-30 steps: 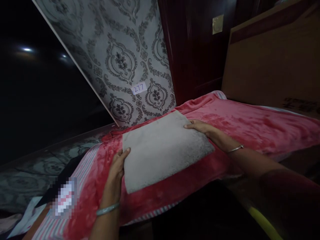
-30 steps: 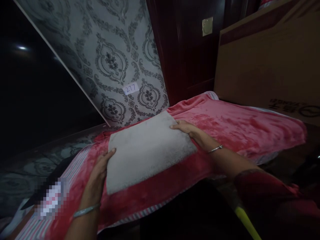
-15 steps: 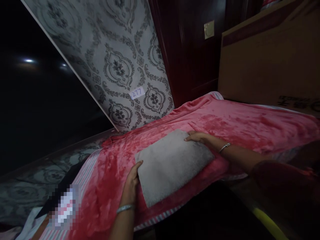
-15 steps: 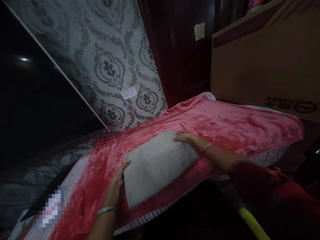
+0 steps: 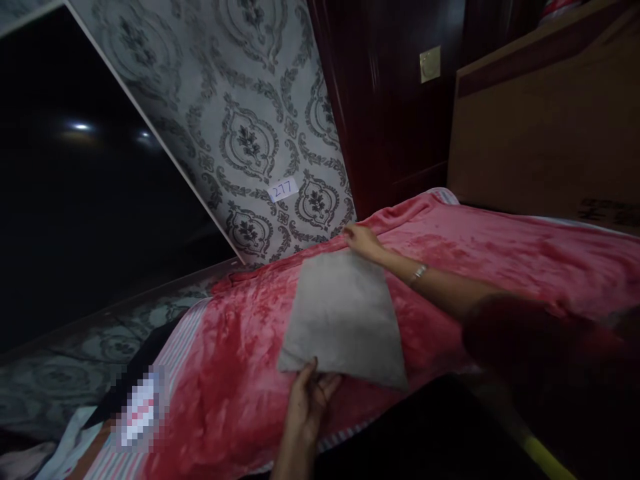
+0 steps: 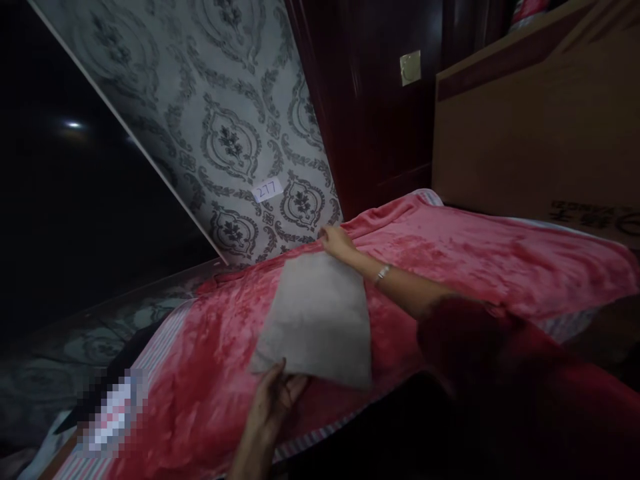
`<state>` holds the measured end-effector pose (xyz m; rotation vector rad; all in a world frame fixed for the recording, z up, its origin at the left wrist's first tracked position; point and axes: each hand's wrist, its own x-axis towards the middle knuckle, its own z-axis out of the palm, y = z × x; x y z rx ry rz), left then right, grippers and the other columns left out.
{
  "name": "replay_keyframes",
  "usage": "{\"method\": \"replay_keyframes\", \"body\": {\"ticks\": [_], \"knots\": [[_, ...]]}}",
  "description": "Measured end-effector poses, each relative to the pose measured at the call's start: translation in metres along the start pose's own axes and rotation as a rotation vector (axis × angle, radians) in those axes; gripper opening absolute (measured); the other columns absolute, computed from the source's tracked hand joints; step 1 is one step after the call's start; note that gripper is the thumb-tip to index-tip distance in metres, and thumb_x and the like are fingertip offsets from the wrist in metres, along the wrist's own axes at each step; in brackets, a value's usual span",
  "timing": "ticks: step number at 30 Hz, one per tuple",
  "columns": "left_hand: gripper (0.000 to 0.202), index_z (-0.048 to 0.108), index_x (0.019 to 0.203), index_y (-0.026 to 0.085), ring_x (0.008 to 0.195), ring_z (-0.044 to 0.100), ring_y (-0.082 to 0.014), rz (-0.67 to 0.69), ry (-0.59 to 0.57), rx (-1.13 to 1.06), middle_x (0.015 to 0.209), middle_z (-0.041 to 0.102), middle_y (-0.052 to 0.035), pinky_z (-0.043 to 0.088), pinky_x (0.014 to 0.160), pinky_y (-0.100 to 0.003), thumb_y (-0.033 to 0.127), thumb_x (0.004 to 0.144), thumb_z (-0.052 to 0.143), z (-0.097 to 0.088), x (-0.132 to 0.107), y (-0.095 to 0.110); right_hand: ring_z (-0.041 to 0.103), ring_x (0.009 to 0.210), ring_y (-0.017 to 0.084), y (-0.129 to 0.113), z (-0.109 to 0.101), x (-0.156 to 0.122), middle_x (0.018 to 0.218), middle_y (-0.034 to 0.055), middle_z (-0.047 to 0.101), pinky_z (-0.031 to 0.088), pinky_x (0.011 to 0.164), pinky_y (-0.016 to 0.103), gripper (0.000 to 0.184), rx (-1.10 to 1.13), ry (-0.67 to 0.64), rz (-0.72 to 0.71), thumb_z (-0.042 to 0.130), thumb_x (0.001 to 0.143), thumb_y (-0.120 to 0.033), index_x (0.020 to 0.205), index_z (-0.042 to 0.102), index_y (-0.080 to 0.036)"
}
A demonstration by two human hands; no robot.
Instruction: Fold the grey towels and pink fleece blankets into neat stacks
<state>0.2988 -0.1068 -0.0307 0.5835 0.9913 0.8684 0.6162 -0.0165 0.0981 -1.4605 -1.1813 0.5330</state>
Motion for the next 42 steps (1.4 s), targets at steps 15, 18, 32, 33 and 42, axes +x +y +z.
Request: {"method": "replay_keyframes", "body": {"ticks": [15, 18, 32, 33, 42], "knots": [[0.012, 0.066, 0.088, 0.027, 0.082, 0.074, -0.0239, 0.01, 0.031, -0.002, 0.086, 0.077, -0.0037, 0.063, 0.081, -0.039, 0.024, 0.086, 0.055, -0.034, 0.011, 0.039, 0.067, 0.059, 0.018, 0.108, -0.027, -0.209, 0.092, 0.0064, 0.073, 0.055, 0.048, 0.029, 0.051, 0.388, -0.238, 0.573, 0.073, 0.074, -0.041, 0.119, 0.058, -0.022], [0.016, 0.068, 0.098, 0.022, 0.087, 0.074, -0.0274, -0.042, -0.057, 0.117, 0.088, 0.077, -0.0078, 0.061, 0.081, -0.045, 0.026, 0.085, 0.058, -0.039, 0.017, 0.056, 0.068, 0.065, 0.018, 0.101, -0.024, -0.211, 0.088, 0.007, 0.073, 0.055, 0.053, 0.027, 0.039, 0.414, -0.303, 0.573, 0.074, 0.074, -0.041, 0.106, 0.065, -0.02], [0.027, 0.071, 0.098, 0.013, 0.06, 0.069, -0.0211, -0.141, -0.16, 0.408, 0.071, 0.074, -0.0059, 0.056, 0.069, -0.034, 0.021, 0.073, 0.072, 0.007, 0.081, 0.096, 0.063, 0.061, 0.021, 0.103, -0.006, -0.146, 0.07, 0.0028, 0.066, 0.053, 0.056, 0.034, 0.039, 0.278, -0.235, 0.556, 0.074, 0.071, -0.047, 0.095, 0.06, -0.021], [0.029, 0.071, 0.098, 0.014, 0.06, 0.069, -0.0216, -0.098, -0.165, 0.44, 0.073, 0.075, -0.006, 0.056, 0.066, -0.034, 0.018, 0.07, 0.073, 0.009, 0.082, 0.094, 0.064, 0.064, 0.022, 0.105, -0.004, -0.142, 0.069, 0.0032, 0.066, 0.054, 0.06, 0.035, 0.036, 0.208, -0.199, 0.515, 0.076, 0.068, -0.045, 0.09, 0.061, -0.021], [0.064, 0.065, 0.118, 0.019, 0.082, 0.073, -0.0264, 0.292, -0.241, 0.471, 0.094, 0.077, -0.0068, 0.055, 0.066, -0.031, 0.022, 0.056, 0.08, 0.026, 0.054, 0.103, 0.064, 0.091, 0.029, 0.089, 0.001, -0.103, 0.089, 0.006, 0.069, 0.051, 0.088, 0.042, 0.021, 0.087, -0.059, 0.087, 0.064, 0.066, -0.024, 0.086, 0.065, -0.021]]}}
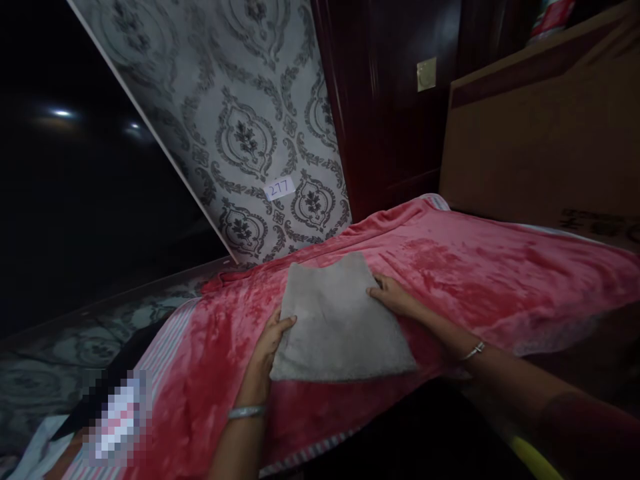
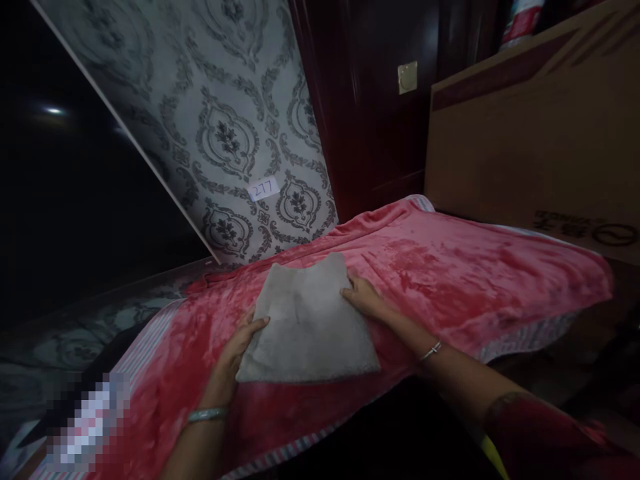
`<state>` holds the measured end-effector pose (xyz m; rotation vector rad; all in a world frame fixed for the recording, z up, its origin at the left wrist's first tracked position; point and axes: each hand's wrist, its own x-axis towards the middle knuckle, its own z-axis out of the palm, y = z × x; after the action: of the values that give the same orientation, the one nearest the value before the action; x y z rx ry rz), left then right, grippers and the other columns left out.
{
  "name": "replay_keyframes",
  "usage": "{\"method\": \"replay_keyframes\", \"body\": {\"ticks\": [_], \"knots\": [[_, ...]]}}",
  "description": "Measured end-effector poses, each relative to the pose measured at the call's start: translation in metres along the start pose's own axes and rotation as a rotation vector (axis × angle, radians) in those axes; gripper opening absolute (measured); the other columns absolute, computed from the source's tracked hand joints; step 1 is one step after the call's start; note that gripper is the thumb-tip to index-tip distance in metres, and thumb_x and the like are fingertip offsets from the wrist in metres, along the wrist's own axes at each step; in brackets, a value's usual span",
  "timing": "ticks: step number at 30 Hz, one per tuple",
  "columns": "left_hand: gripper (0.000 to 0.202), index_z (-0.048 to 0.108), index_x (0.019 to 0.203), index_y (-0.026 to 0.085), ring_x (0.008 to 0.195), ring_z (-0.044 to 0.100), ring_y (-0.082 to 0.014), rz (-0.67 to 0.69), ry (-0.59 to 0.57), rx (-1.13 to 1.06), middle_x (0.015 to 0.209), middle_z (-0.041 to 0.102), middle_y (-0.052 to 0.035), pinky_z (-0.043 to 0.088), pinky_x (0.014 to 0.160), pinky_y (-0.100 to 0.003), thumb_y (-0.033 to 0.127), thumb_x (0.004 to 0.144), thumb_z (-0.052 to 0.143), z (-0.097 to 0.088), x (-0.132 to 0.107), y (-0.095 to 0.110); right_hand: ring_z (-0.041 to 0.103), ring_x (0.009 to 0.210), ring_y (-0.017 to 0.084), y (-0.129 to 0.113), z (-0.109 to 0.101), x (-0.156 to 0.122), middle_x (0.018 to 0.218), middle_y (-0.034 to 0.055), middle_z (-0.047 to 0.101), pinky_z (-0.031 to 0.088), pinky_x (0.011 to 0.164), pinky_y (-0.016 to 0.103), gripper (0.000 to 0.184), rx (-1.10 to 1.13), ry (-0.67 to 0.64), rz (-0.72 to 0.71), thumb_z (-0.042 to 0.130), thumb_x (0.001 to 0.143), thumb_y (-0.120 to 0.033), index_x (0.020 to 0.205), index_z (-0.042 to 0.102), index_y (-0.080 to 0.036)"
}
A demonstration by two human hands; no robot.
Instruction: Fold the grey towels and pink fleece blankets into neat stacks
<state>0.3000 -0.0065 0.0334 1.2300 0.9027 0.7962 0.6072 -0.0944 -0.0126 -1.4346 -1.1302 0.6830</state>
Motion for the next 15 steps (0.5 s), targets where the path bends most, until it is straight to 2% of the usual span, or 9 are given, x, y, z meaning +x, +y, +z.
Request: {"method": "replay_keyframes", "body": {"ticks": [4, 7, 9, 12, 13, 15], "knots": [[0.07, 0.063, 0.123, 0.018, 0.088, 0.073, -0.0273, 0.111, 0.047, -0.002, 0.099, 0.077, -0.0075, 0.057, 0.073, -0.032, 0.026, 0.056, 0.081, -0.002, -0.007, 0.031, 0.064, 0.092, 0.025, -0.041, -0.002, 0.028, 0.1, 0.0064, 0.071, 0.051, 0.085, 0.035, 0.03, -0.019, -0.03, -0.123, 0.058, 0.069, -0.022, 0.097, 0.066, -0.017], [0.067, 0.064, 0.12, 0.017, 0.086, 0.073, -0.0252, 0.151, 0.118, -0.031, 0.101, 0.077, -0.007, 0.058, 0.074, -0.031, 0.024, 0.056, 0.082, -0.007, -0.005, 0.034, 0.063, 0.098, 0.023, -0.053, 0.001, 0.044, 0.11, 0.0079, 0.069, 0.049, 0.085, 0.03, 0.036, -0.053, -0.038, -0.113, 0.056, 0.075, -0.021, 0.109, 0.065, -0.015], [0.056, 0.067, 0.11, 0.016, 0.085, 0.074, -0.0243, 0.062, 0.157, -0.069, 0.098, 0.077, -0.0076, 0.058, 0.075, -0.031, 0.02, 0.056, 0.08, -0.013, -0.003, 0.021, 0.062, 0.094, 0.022, -0.043, 0.005, 0.043, 0.103, 0.009, 0.07, 0.049, 0.081, 0.029, 0.029, -0.104, -0.036, -0.028, 0.057, 0.077, -0.022, 0.104, 0.066, -0.014], [0.032, 0.069, 0.09, 0.014, 0.086, 0.074, -0.0246, -0.166, 0.195, -0.124, 0.09, 0.078, -0.0085, 0.059, 0.077, -0.032, 0.016, 0.059, 0.077, -0.024, -0.008, -0.013, 0.059, 0.07, 0.02, -0.009, 0.006, 0.023, 0.069, 0.0062, 0.063, 0.047, 0.065, 0.03, 0.014, -0.163, -0.104, 0.128, 0.06, 0.076, -0.027, 0.077, 0.064, -0.014], [0.026, 0.069, 0.085, 0.015, 0.087, 0.074, -0.0248, -0.214, 0.203, -0.138, 0.088, 0.078, -0.0087, 0.059, 0.077, -0.032, 0.016, 0.06, 0.076, -0.028, -0.011, -0.024, 0.056, 0.062, 0.019, 0.003, 0.004, 0.014, 0.061, 0.0038, 0.058, 0.045, 0.06, 0.029, 0.015, -0.163, -0.154, 0.18, 0.061, 0.076, -0.03, 0.071, 0.061, -0.015], [0.021, 0.068, 0.08, 0.015, 0.087, 0.074, -0.0247, -0.229, 0.201, -0.16, 0.086, 0.078, -0.009, 0.059, 0.077, -0.032, 0.019, 0.062, 0.077, -0.033, -0.019, -0.04, 0.052, 0.054, 0.015, 0.023, -0.001, -0.006, 0.056, 0.0005, 0.054, 0.042, 0.054, 0.027, 0.023, -0.121, -0.261, 0.251, 0.061, 0.077, -0.038, 0.07, 0.059, -0.016]]}}
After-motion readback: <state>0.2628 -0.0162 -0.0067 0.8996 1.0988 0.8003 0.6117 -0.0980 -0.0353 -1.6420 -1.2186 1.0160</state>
